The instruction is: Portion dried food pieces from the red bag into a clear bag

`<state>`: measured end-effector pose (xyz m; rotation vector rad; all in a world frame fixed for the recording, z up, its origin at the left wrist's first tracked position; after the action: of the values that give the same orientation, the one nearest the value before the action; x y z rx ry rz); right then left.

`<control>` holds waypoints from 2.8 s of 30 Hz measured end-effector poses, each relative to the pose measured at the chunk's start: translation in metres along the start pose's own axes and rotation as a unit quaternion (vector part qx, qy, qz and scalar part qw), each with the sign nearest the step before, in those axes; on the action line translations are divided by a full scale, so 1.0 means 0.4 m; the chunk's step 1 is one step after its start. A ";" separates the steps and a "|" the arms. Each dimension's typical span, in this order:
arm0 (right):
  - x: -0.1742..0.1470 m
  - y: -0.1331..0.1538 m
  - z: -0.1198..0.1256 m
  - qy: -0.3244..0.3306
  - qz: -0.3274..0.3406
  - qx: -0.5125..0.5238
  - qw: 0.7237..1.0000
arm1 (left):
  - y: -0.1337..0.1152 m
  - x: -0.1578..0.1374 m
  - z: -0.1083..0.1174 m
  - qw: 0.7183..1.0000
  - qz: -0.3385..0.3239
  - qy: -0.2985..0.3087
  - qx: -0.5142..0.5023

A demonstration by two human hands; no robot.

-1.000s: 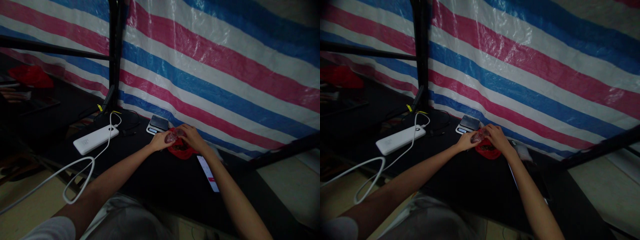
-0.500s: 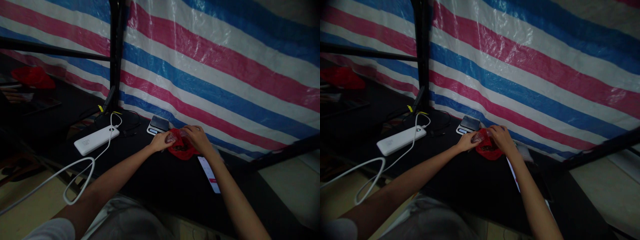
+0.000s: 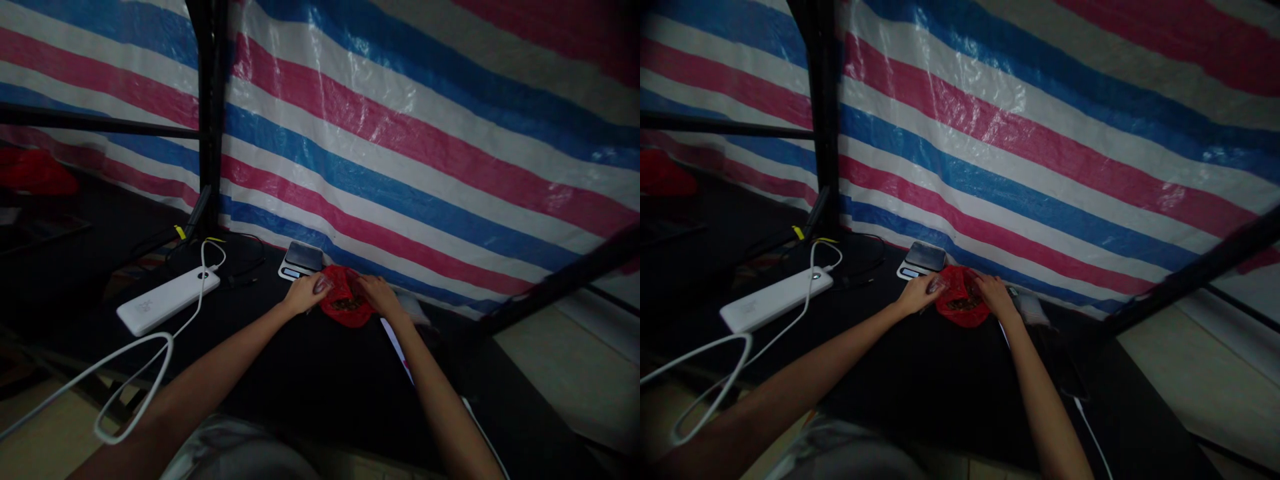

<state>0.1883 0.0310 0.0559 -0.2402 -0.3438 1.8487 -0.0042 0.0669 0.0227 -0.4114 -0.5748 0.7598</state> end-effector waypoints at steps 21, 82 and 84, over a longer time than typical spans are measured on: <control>0.016 0.052 -0.038 0.040 0.033 0.278 0.959 | 0.006 0.002 -0.005 0.999 0.000 0.001 -0.034; 0.003 0.160 0.234 -0.109 0.102 0.105 0.983 | -0.008 -0.007 0.003 0.998 -0.045 -0.020 -0.042; -0.005 0.154 0.230 -0.118 0.084 0.124 0.982 | -0.009 -0.009 0.002 0.998 -0.047 -0.020 -0.046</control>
<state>0.1029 0.0019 0.1203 0.1257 -0.2579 2.0706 -0.0050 0.0620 0.0239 -0.4510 -0.6635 0.6540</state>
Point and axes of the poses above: each hand's wrist, its own x-axis towards the middle knuckle, its own z-axis out of the back of the hand, y = z × x, the point moved 5 cm from there along x, towards the middle knuckle, and after that the axes turned 9 degrees about y, right-handed, at the moved point
